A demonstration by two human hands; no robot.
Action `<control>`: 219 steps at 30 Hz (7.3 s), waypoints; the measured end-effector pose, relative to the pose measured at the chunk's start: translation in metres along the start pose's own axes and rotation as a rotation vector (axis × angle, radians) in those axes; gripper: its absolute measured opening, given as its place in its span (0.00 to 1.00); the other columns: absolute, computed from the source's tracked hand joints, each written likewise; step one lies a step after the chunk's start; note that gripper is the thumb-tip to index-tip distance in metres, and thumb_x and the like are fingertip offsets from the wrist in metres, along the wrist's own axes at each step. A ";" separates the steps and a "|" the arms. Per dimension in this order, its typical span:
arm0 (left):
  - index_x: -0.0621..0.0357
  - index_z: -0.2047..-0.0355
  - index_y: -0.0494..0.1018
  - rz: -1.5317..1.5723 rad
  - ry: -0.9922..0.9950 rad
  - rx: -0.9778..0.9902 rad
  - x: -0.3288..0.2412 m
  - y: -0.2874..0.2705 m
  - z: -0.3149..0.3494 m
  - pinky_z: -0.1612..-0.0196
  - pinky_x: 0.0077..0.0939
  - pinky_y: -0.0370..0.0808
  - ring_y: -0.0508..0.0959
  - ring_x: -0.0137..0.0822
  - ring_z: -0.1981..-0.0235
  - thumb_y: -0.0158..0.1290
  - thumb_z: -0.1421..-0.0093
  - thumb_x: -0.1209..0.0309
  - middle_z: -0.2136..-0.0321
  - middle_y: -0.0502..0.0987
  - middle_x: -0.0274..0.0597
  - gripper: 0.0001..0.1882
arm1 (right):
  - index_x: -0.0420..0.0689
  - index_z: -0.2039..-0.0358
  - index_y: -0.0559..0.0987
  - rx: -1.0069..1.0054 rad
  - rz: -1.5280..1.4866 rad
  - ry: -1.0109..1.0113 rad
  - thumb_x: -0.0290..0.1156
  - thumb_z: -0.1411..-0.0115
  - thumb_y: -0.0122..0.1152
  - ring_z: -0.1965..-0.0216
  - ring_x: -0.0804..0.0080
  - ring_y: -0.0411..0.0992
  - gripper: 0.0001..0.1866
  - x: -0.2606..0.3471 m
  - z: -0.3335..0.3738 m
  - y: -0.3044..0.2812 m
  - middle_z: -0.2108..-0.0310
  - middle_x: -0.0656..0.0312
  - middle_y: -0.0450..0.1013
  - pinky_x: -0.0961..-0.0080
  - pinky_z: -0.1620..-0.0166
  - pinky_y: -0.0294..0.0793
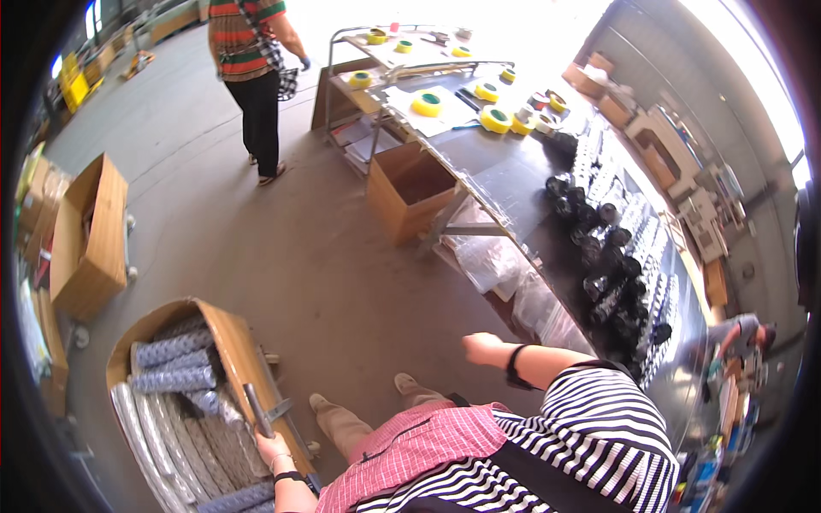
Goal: Wrapping long plastic or rubber parts in black plastic sheets and securing them with tape.
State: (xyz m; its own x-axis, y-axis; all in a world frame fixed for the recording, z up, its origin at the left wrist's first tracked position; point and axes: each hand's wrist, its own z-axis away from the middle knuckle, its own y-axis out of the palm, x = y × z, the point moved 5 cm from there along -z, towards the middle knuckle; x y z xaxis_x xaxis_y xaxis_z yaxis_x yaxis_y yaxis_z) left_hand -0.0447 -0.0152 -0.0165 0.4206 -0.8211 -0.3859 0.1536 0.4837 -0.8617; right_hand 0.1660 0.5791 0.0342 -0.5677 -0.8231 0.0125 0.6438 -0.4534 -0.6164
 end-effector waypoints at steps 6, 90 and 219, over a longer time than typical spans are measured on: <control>0.65 0.50 0.71 -0.049 0.095 0.021 0.063 -0.007 -0.125 0.52 0.46 0.75 0.78 0.58 0.54 0.56 0.45 0.63 0.57 0.79 0.62 0.24 | 0.39 0.63 0.84 -0.135 -0.231 0.380 0.37 0.45 0.60 0.60 0.44 0.78 0.15 -0.117 0.090 0.123 0.63 0.43 0.79 0.57 0.55 0.78; 0.61 0.31 0.52 -0.336 2.087 0.844 -0.907 0.496 0.879 0.34 0.38 0.60 0.63 0.53 0.34 0.51 0.36 0.61 0.34 0.60 0.60 0.37 | 0.37 0.38 0.57 -1.141 -1.306 1.086 0.44 0.42 0.64 0.52 0.38 0.73 0.39 -0.633 0.358 0.236 0.56 0.36 0.74 0.51 0.49 0.73; 0.49 0.39 0.66 -0.972 2.309 0.979 -0.110 0.469 1.617 0.31 0.49 0.52 0.46 0.65 0.30 0.64 0.53 0.68 0.31 0.47 0.63 0.38 | 0.52 0.33 0.63 -0.806 -0.609 1.431 0.51 0.32 0.44 0.29 0.68 0.49 0.30 -1.102 1.011 1.169 0.31 0.67 0.57 0.49 0.29 0.42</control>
State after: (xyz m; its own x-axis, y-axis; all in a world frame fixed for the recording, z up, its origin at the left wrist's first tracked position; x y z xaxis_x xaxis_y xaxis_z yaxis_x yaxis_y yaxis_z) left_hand 1.4268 0.7919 0.1542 -0.7643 0.5533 -0.3311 0.0080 -0.5053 -0.8629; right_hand 2.0625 0.6105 0.0956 -0.8611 0.5084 0.0010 0.0447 0.0777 -0.9960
